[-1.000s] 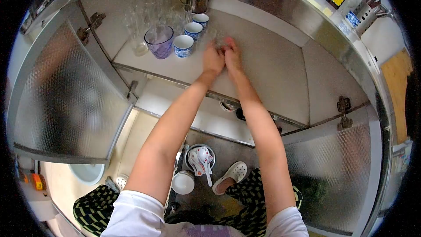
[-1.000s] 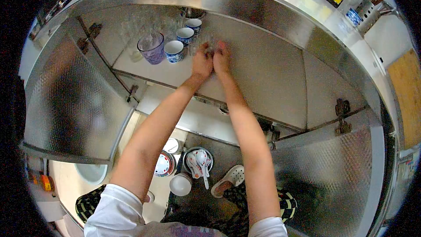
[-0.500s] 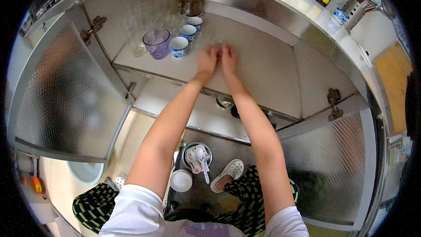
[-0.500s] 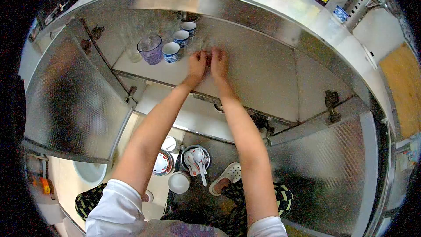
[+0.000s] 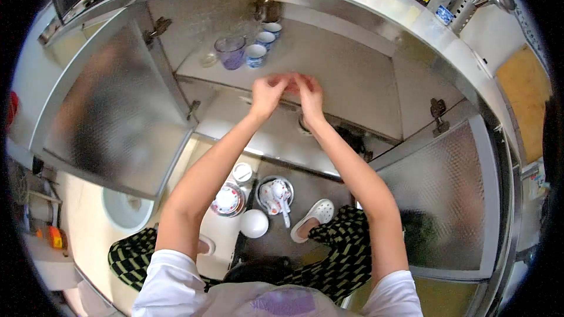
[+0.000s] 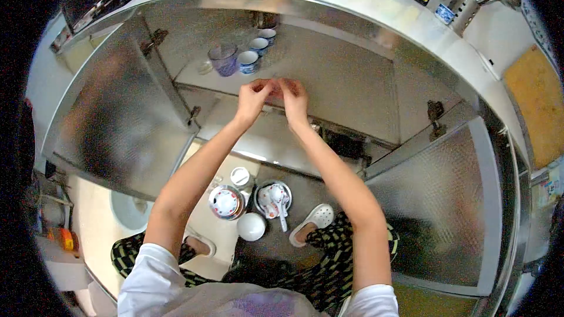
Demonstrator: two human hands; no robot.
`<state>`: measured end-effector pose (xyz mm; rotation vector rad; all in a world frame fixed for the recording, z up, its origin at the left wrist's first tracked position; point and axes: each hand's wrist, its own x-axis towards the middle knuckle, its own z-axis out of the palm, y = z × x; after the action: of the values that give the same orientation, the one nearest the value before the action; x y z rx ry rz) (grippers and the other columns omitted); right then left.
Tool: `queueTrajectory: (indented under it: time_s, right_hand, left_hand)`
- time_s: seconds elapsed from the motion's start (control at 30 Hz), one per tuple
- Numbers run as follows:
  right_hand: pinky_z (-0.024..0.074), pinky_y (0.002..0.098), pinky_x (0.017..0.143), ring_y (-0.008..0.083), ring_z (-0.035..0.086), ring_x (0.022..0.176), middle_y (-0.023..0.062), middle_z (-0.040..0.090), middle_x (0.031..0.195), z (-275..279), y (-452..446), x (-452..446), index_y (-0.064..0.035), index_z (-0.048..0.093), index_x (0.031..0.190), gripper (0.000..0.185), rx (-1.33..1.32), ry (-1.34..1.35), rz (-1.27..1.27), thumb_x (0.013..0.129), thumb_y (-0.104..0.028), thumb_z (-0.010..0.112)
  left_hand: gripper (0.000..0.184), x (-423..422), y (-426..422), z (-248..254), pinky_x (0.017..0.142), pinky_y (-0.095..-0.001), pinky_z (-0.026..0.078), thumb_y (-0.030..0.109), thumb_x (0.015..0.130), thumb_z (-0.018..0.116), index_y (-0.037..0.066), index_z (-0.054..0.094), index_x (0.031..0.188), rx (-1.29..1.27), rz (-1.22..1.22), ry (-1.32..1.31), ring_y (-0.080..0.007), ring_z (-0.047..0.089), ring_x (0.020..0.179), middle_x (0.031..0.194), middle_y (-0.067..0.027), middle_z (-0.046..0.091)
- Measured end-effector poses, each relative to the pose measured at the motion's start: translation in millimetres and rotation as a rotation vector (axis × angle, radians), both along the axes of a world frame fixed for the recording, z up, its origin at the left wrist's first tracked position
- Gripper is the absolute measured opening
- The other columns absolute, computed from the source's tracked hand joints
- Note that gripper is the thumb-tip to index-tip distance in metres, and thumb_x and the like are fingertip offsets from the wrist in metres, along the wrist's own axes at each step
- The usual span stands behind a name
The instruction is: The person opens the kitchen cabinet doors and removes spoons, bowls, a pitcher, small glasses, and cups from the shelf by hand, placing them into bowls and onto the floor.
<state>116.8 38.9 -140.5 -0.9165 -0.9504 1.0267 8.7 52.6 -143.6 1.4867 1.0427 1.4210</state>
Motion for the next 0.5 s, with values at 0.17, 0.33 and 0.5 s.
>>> queueTrajectory:
  time_s: [0.17,0.33,0.5]
  right_hand:
    - [0.0448,0.0249,0.062,0.0131,0.057,0.071,0.0040,0.056,0.081,-21,-45,-39,-0.0019,0.049,0.086,0.018,0.004,-0.055,0.162,0.081,-0.018,0.056]
    - [0.0440,0.0239,0.063,0.0113,0.055,0.073,0.0033,0.056,0.079,-77,-82,-93,-0.0021,0.050,0.083,0.018,-0.079,-0.014,0.250,0.081,-0.019,0.056]
    - [0.0440,0.0246,0.064,0.0111,0.055,0.071,0.0049,0.057,0.077,-141,-116,-143,-0.0004,0.051,0.084,0.020,-0.228,0.010,0.279,0.081,-0.019,0.056]
  left_hand:
    - [0.029,-50,-62,-8,0.058,-0.0212,0.044,0.023,0.077,0.060,-0.004,0.061,0.087,-0.138,-0.010,-0.104,-0.0102,0.058,0.066,0.075,-0.0067,0.062]
    - [0.029,-107,-109,-54,0.056,-0.0220,0.044,0.022,0.078,0.059,-0.005,0.060,0.087,-0.209,0.101,0.017,-0.0112,0.058,0.068,0.076,-0.0079,0.062]
    - [0.028,-154,-149,-110,0.059,-0.0236,0.045,0.023,0.079,0.058,-0.003,0.058,0.089,-0.370,0.110,-0.016,-0.0128,0.059,0.071,0.078,-0.0081,0.062]
